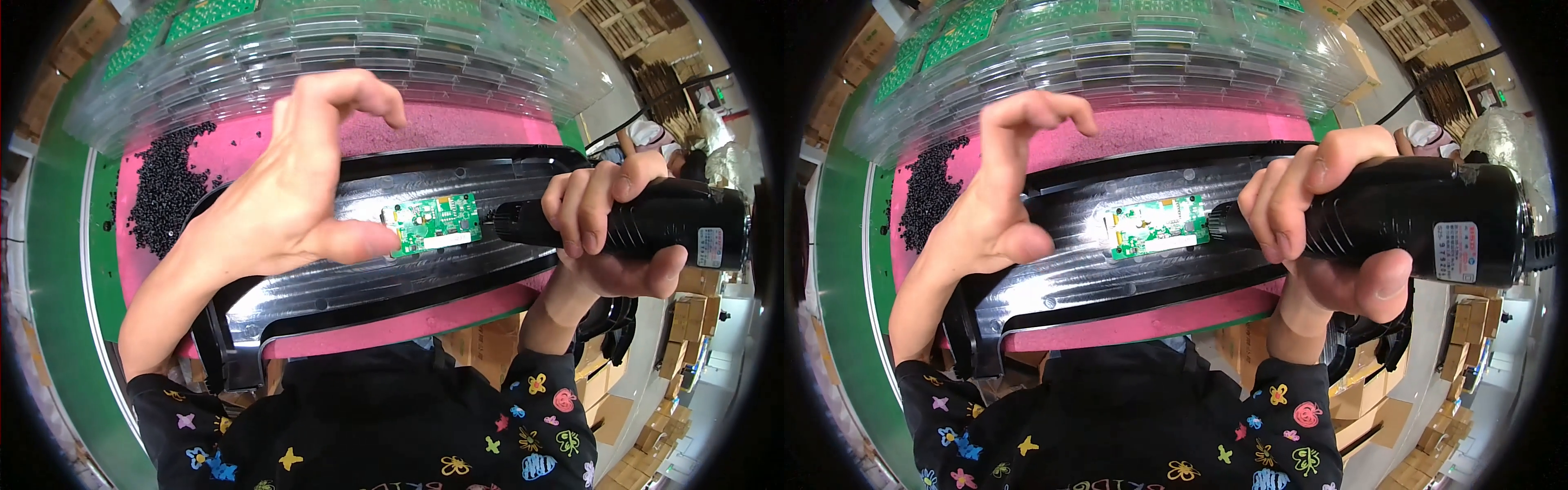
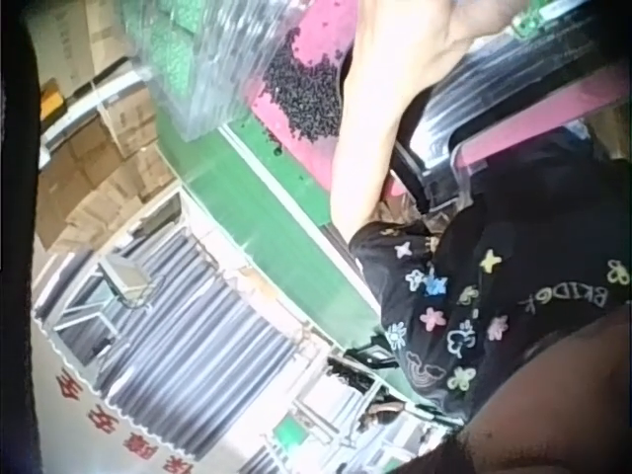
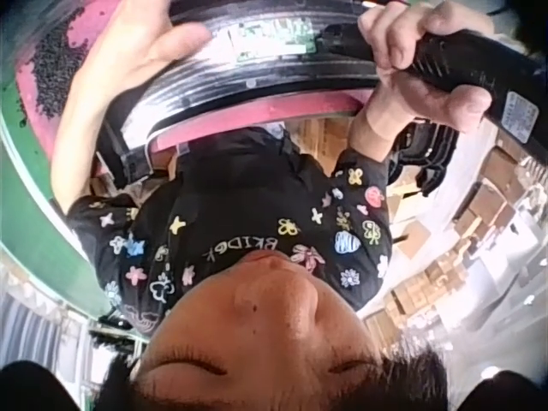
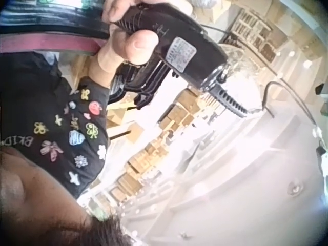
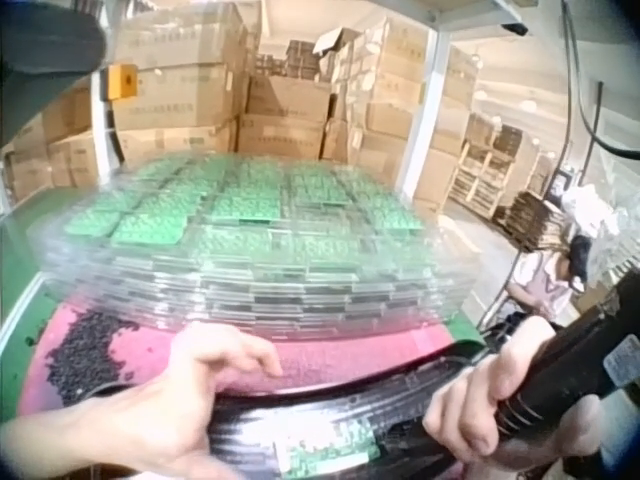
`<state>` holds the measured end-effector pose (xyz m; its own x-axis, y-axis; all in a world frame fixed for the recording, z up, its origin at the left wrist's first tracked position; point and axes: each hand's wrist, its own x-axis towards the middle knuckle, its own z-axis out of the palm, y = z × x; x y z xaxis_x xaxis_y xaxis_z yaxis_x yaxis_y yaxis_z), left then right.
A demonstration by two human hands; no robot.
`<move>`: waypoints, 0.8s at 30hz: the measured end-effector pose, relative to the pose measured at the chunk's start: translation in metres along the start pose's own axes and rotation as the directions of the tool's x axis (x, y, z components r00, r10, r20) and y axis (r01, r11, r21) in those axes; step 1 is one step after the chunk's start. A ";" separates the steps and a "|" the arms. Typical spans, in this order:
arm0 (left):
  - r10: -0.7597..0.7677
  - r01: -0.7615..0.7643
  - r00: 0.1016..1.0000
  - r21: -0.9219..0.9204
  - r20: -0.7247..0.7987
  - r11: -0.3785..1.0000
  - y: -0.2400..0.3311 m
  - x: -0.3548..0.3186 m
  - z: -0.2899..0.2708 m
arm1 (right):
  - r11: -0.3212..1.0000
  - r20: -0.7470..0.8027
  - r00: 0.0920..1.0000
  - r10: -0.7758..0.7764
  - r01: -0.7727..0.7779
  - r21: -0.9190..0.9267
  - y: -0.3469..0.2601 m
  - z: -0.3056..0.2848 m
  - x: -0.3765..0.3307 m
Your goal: Assembling circuit boards into black plastic housings using an electric screwdriver.
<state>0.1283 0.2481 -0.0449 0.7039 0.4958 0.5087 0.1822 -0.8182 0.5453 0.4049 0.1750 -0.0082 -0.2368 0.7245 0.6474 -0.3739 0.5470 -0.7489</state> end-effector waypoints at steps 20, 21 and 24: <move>0.094 -0.042 0.928 0.150 -0.360 0.988 0.032 -0.001 -0.045 | 0.977 -0.212 0.967 0.139 -0.168 -0.129 0.014 0.028 -0.008; 0.135 -0.070 0.898 0.166 -0.419 0.984 0.040 -0.002 -0.056 | 0.990 -0.237 0.963 0.127 -0.138 -0.033 0.015 0.022 -0.009; 0.467 -0.247 0.794 0.495 -0.389 0.833 0.046 -0.023 -0.103 | 0.985 -0.414 0.894 0.170 -0.138 0.105 0.013 0.012 -0.008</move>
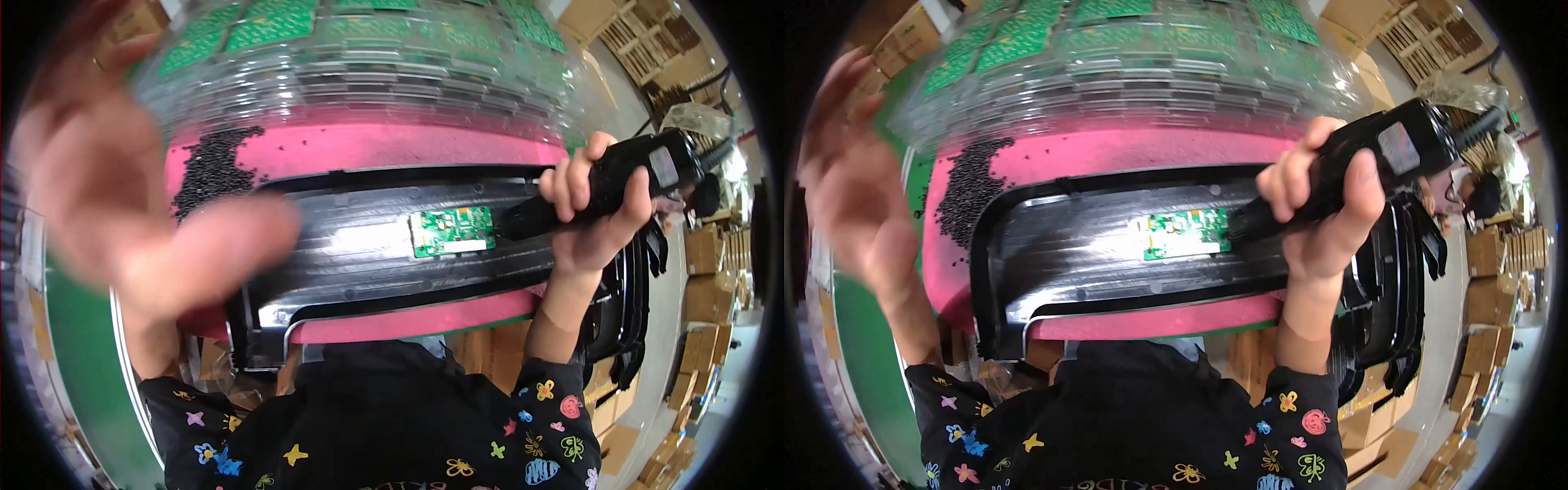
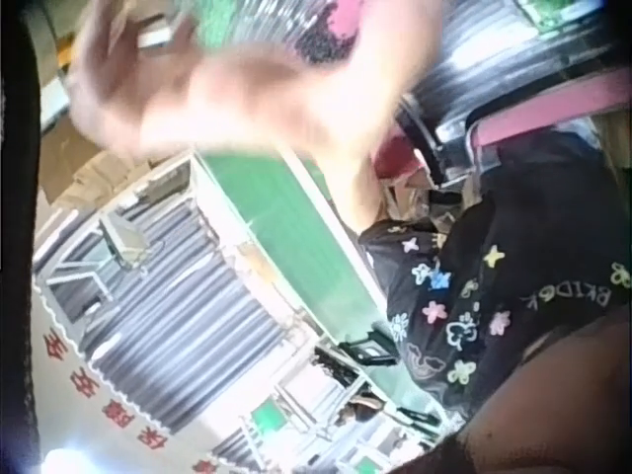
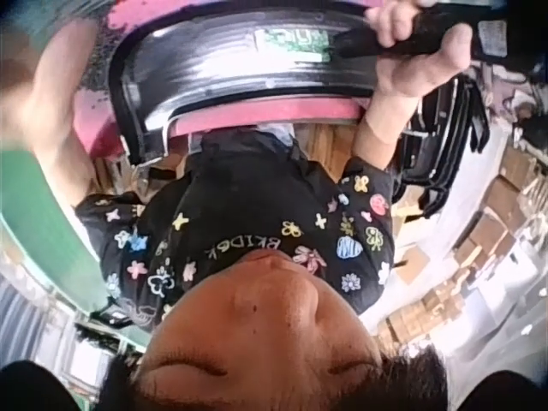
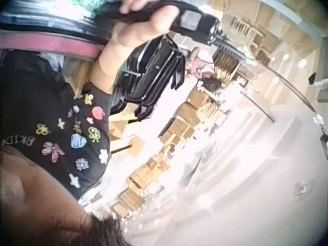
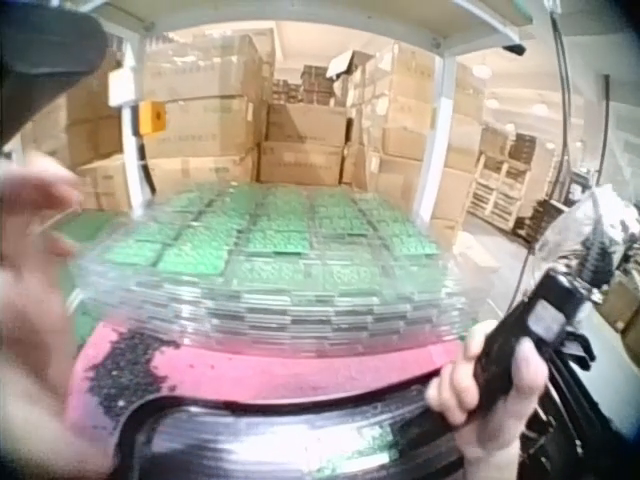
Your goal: Assembling circuit boards into black plastic housings using an electric screwdriver.
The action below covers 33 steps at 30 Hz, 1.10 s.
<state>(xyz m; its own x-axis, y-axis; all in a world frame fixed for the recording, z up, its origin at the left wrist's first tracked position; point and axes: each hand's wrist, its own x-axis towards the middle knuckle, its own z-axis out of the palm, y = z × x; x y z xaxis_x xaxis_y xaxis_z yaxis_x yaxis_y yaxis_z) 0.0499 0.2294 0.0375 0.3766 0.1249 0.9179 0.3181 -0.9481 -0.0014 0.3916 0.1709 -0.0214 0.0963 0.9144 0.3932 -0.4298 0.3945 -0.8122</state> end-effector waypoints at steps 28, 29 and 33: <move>0.102 -0.056 0.975 0.223 -0.197 0.973 0.042 0.018 -0.115 | 0.495 0.771 0.617 -0.159 0.725 -0.478 -0.058 0.124 -0.013; 0.025 0.018 0.981 0.223 -0.191 0.975 0.056 0.015 -0.108 | 0.374 0.868 0.475 -0.147 0.839 -0.395 -0.064 0.131 0.001; -0.106 0.125 0.985 0.143 -0.139 0.982 0.082 0.009 -0.095 | 0.267 0.840 0.505 -0.198 0.852 -0.450 -0.086 0.154 -0.009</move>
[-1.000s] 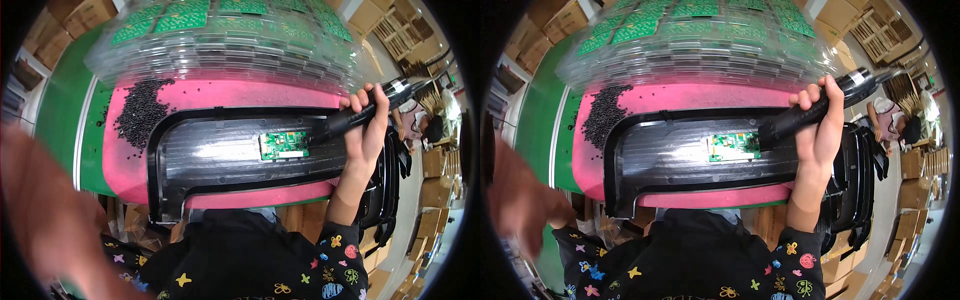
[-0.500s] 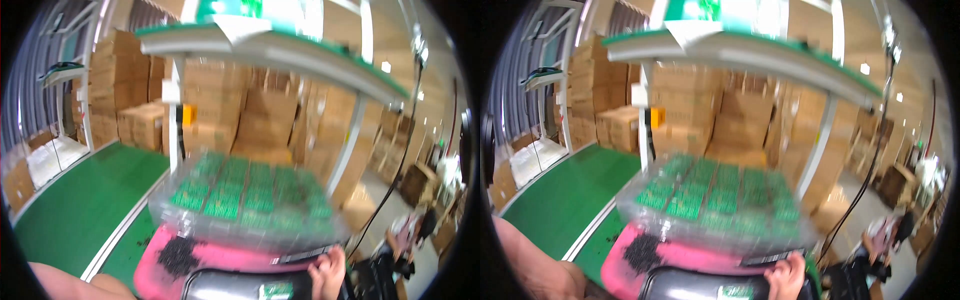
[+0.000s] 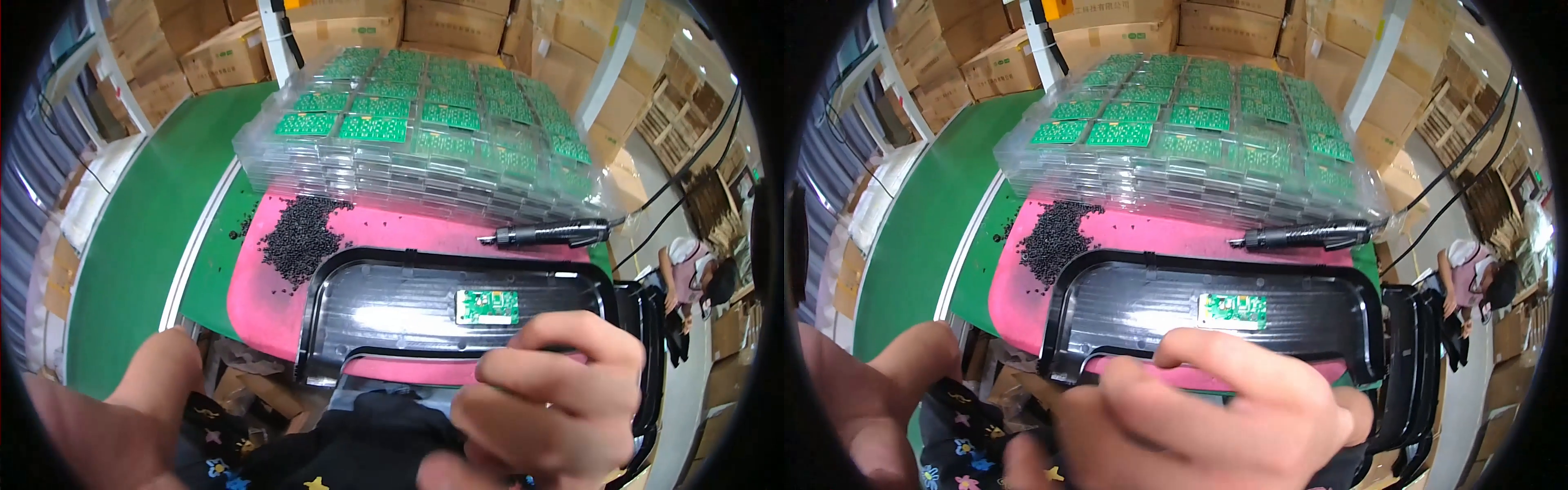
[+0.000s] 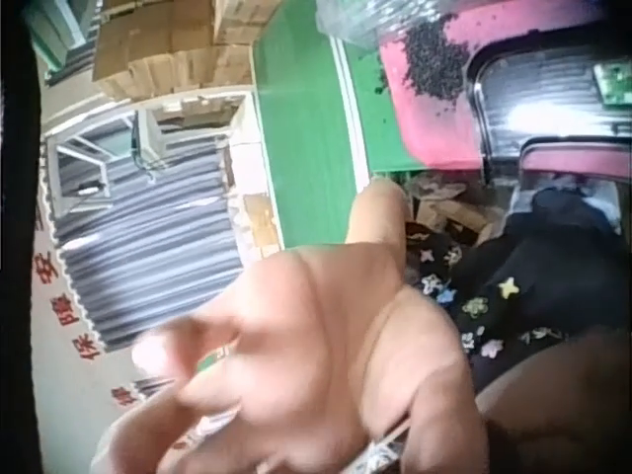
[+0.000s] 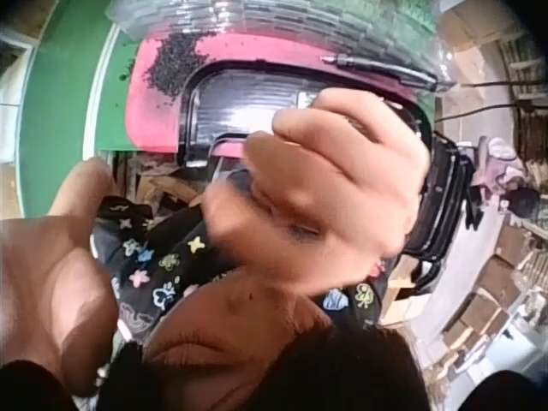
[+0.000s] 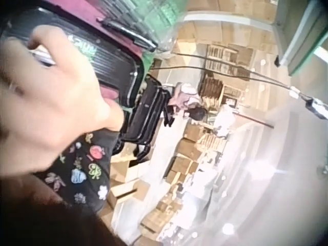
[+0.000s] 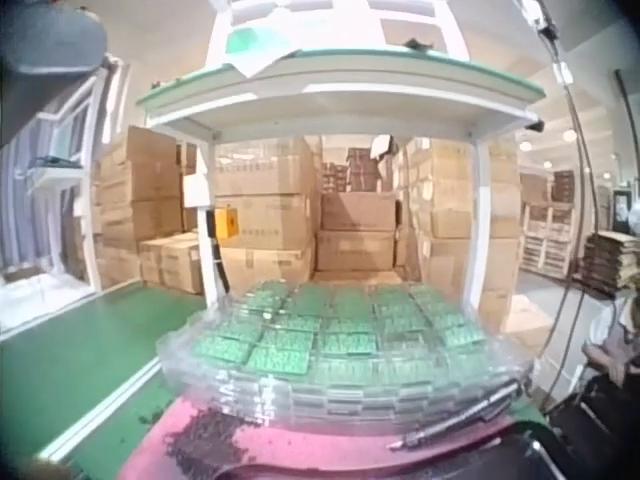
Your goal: Assembling circuit boards into black plastic housings using an electric screwdriver.
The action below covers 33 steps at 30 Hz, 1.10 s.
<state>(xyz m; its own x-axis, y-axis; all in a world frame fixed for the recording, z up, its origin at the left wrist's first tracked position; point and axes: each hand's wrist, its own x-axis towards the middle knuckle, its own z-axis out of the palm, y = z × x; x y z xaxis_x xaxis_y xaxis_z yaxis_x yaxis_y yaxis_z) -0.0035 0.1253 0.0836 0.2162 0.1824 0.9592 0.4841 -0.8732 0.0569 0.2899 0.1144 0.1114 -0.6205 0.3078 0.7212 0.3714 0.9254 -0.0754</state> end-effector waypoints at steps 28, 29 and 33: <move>-0.575 -0.057 -0.394 -0.643 0.717 -0.764 0.139 -0.195 0.017 | 0.246 -0.671 0.681 0.294 -0.732 -0.635 0.107 -0.162 -0.261; -0.854 -0.023 -0.227 -0.879 0.469 -0.477 0.128 -0.223 -0.019 | 0.245 -0.695 0.603 0.392 -0.796 -0.553 0.131 -0.159 -0.291; -0.985 -0.152 0.109 -0.982 -0.133 0.116 0.064 -0.257 -0.072 | -0.298 -0.575 0.056 0.816 -0.812 -0.502 0.120 -0.183 -0.449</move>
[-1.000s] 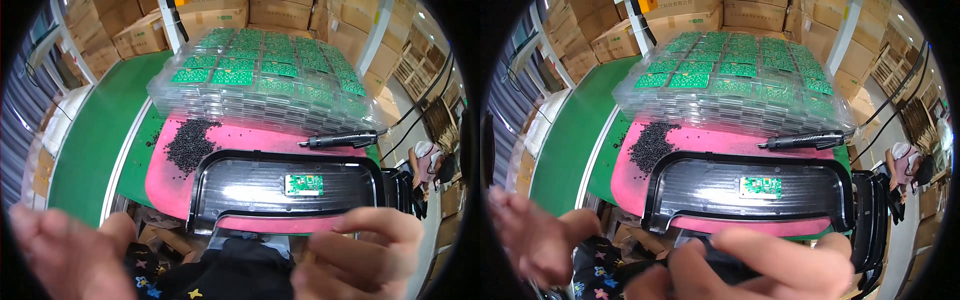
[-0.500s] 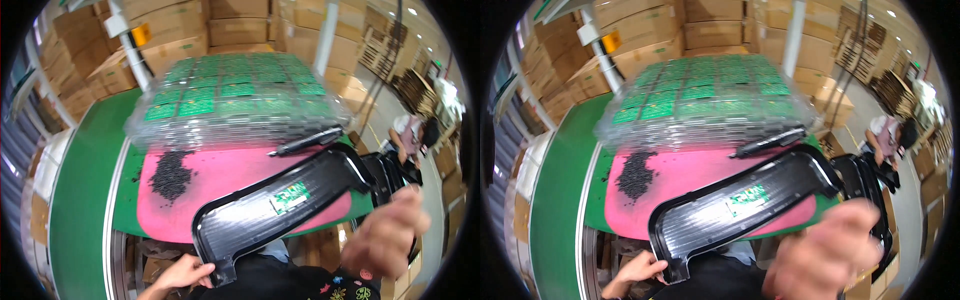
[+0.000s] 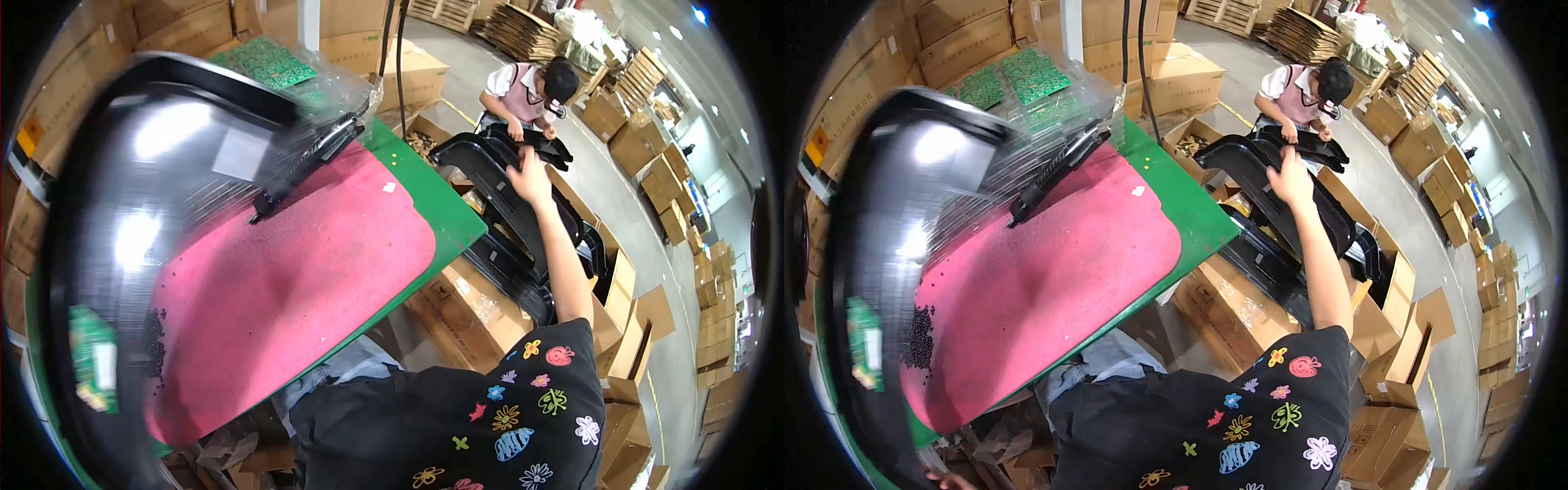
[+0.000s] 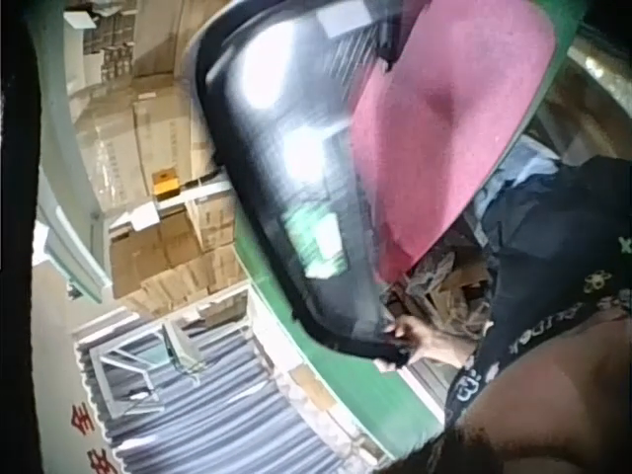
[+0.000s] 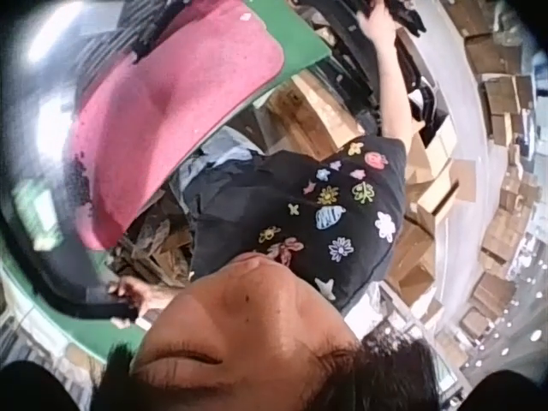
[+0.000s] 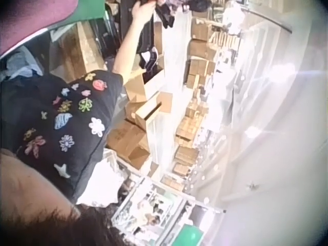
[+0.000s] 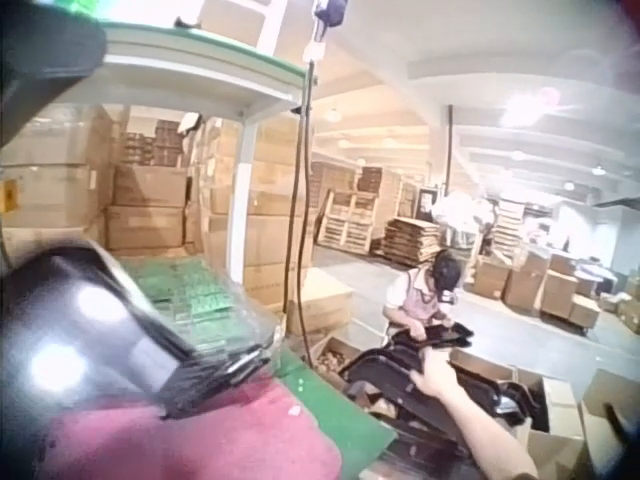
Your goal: Assembling circuit boards into black plastic housings using an electric screwdriver.
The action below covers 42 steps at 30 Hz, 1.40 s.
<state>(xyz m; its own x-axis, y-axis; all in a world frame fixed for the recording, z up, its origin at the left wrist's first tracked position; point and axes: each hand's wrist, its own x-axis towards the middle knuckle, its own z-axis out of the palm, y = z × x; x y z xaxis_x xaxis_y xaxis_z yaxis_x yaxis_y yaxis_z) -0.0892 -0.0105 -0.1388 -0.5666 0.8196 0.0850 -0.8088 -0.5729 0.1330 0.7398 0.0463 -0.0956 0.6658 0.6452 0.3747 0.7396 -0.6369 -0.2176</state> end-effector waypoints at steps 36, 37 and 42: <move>-0.401 -0.698 0.200 0.418 0.894 0.581 -0.219 0.115 0.160 | 0.304 -0.219 0.311 -0.925 0.950 0.065 -0.112 -0.069 -0.137; -0.478 -0.734 0.148 0.420 0.866 0.534 -0.231 0.108 0.165 | 0.224 -0.151 0.232 -0.961 0.972 0.069 -0.135 -0.073 -0.144; -0.882 -0.775 0.010 0.562 0.471 0.291 -0.255 0.121 0.147 | 0.105 0.055 0.096 -0.994 0.977 0.186 -0.238 -0.087 -0.165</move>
<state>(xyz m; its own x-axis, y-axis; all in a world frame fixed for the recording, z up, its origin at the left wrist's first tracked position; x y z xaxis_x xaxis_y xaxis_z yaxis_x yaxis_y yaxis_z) 0.0712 0.2359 -0.0174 0.7817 0.5170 0.3487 0.2923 -0.7977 0.5275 0.4455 0.0548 -0.0273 -0.6655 0.7184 0.2025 0.7464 0.6419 0.1757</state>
